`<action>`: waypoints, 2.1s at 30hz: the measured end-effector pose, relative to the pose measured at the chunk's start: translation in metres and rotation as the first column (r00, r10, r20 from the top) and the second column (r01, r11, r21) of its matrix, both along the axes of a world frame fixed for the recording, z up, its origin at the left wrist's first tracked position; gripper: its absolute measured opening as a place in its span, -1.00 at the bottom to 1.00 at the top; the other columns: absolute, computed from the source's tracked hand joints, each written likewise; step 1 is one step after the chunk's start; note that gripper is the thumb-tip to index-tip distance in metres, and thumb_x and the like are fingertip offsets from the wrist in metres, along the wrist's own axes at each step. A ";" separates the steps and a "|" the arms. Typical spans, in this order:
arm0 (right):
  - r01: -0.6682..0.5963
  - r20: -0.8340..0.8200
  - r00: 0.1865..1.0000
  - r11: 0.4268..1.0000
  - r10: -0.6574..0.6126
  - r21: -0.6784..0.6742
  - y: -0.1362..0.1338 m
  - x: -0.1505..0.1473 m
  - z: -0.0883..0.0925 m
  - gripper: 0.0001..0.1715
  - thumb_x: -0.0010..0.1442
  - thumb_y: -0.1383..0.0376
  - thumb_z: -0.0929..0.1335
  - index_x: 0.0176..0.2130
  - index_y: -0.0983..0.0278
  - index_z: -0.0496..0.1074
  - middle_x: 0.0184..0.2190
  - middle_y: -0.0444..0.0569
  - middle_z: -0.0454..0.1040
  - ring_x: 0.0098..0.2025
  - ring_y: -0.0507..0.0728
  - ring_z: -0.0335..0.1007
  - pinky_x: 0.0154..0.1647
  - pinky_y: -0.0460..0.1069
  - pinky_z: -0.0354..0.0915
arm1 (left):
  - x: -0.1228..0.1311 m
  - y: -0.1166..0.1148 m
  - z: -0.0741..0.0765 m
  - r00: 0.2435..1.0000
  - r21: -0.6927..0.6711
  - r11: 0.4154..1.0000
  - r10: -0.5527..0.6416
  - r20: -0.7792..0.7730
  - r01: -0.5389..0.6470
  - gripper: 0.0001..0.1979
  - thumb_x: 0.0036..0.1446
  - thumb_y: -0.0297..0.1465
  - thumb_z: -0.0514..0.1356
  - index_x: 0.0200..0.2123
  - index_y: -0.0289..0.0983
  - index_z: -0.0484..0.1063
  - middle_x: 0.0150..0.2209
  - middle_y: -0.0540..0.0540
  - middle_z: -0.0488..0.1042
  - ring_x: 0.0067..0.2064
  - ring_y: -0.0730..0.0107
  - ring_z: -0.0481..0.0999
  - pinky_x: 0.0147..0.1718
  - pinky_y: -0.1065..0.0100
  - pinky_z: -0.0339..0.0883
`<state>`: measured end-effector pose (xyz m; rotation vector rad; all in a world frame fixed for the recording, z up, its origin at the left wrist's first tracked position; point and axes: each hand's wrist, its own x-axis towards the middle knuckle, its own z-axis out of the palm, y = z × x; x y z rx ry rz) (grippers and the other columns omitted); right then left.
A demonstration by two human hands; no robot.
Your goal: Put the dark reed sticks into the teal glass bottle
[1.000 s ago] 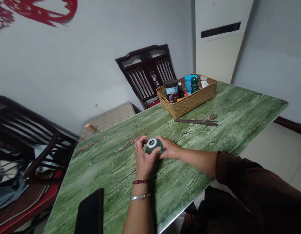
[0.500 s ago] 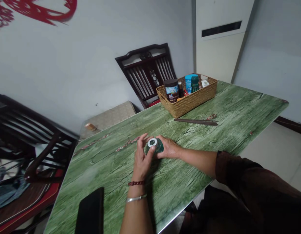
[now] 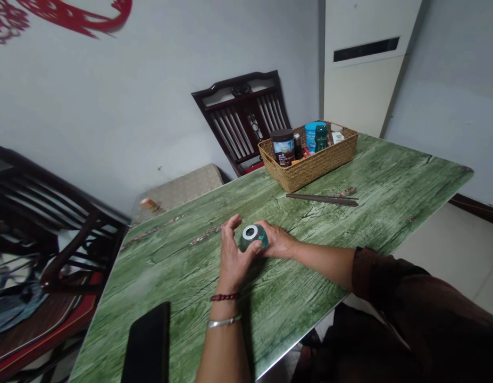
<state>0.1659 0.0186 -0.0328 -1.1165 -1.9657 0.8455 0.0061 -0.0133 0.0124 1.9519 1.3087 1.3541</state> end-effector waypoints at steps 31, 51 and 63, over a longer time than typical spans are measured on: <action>-0.152 -0.718 0.689 0.949 -0.098 -0.276 -0.030 0.102 0.076 -0.17 -0.05 -0.40 0.36 -0.65 0.21 0.06 -0.73 -0.33 -0.09 -0.70 -0.11 -0.19 -0.61 -0.10 0.11 | -0.035 -0.081 -0.016 0.385 -0.442 0.792 0.286 0.878 0.421 -0.32 -0.33 0.05 0.49 -0.53 -0.23 0.11 -0.65 0.23 -0.05 -0.67 0.70 -0.04 -0.71 0.59 -0.01; -0.048 -0.391 0.911 0.910 -0.129 -0.413 -0.043 0.060 -0.003 -0.22 -0.10 -0.30 0.42 -0.68 0.19 0.01 -0.76 -0.34 -0.11 -0.74 -0.12 -0.16 -0.74 -0.13 -0.15 | -0.011 -0.070 -0.027 0.744 -0.603 0.792 0.345 0.573 0.096 -0.31 -0.28 0.03 0.45 -0.58 -0.20 -0.01 -0.66 0.24 -0.06 -0.64 0.68 -0.07 -0.70 0.57 -0.07; 0.040 -0.188 0.977 0.948 -0.104 -0.315 -0.046 0.052 0.016 -0.43 0.04 -0.17 0.39 -0.55 0.24 0.25 -0.65 -0.26 0.18 -0.61 -0.04 0.14 -0.58 -0.11 0.07 | -0.024 -0.061 0.009 0.609 -0.465 0.858 0.253 0.752 0.218 -0.43 -0.22 -0.02 0.48 -0.43 -0.23 0.23 -0.59 0.21 0.15 -0.61 0.64 0.16 -0.53 0.50 0.25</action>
